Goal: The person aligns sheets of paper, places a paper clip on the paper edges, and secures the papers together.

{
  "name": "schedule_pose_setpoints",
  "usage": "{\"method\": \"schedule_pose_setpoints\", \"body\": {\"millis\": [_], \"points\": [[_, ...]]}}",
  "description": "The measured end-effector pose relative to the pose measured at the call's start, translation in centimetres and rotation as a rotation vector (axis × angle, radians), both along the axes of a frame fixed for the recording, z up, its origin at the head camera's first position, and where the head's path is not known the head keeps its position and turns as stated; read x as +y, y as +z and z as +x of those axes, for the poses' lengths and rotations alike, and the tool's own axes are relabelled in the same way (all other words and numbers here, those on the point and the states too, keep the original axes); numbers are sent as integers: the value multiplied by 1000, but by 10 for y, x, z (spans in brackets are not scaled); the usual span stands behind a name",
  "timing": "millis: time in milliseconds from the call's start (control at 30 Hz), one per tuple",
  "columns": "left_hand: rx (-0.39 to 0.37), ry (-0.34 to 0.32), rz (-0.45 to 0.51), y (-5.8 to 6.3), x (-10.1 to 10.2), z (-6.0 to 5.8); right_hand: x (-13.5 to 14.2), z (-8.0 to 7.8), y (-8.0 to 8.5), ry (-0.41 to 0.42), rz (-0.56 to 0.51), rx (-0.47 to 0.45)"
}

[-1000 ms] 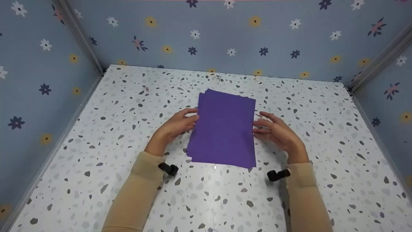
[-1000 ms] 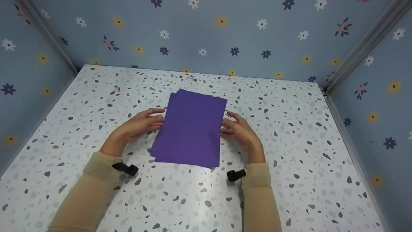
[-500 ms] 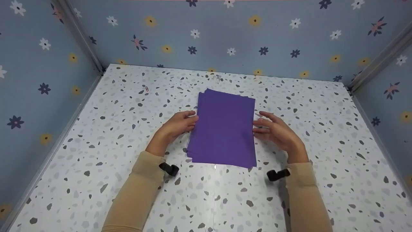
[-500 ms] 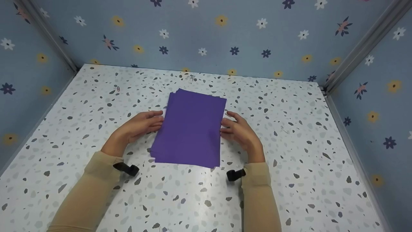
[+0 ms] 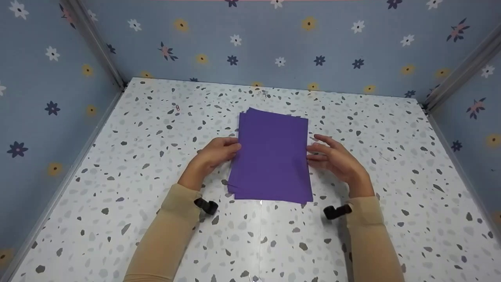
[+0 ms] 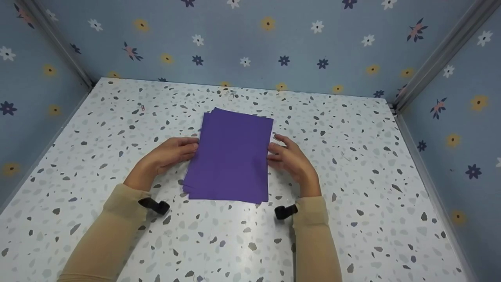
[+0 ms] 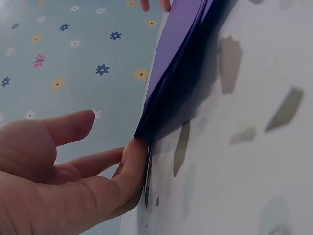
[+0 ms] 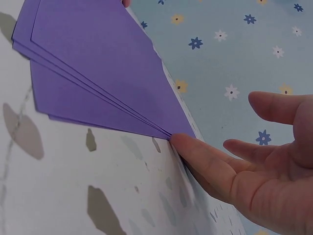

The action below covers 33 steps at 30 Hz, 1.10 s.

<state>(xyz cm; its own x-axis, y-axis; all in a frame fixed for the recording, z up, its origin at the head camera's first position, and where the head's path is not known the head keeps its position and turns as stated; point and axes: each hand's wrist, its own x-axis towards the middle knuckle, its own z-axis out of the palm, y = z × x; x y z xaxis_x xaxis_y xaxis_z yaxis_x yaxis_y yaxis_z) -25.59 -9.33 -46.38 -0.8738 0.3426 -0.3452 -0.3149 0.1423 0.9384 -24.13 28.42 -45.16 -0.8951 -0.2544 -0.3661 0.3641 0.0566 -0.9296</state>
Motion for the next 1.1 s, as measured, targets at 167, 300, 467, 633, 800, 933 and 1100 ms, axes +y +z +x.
{"method": "schedule_pose_setpoints", "body": {"millis": [167,300,467,633,800,933,1100], "points": [[4,1,4,0,0,0,0,0,-1,5,-4,7],[11,5,-3,-1,1,0,0,-1,-1,1,-3,3],[31,7,-23,-1,1,1,-1,-1,-1,-1,2,-5],[37,10,-22,-1,0,1,-2,-1,-1,-2,5,-5],[29,16,-12,-2,1,1,-2,-1,-1,-1,10,-5],[18,25,3,-1,1,2,-3,-1,-1,4,14,1],[13,30,11,-1,2,2,-3,-1,-1,9,26,9]]}}
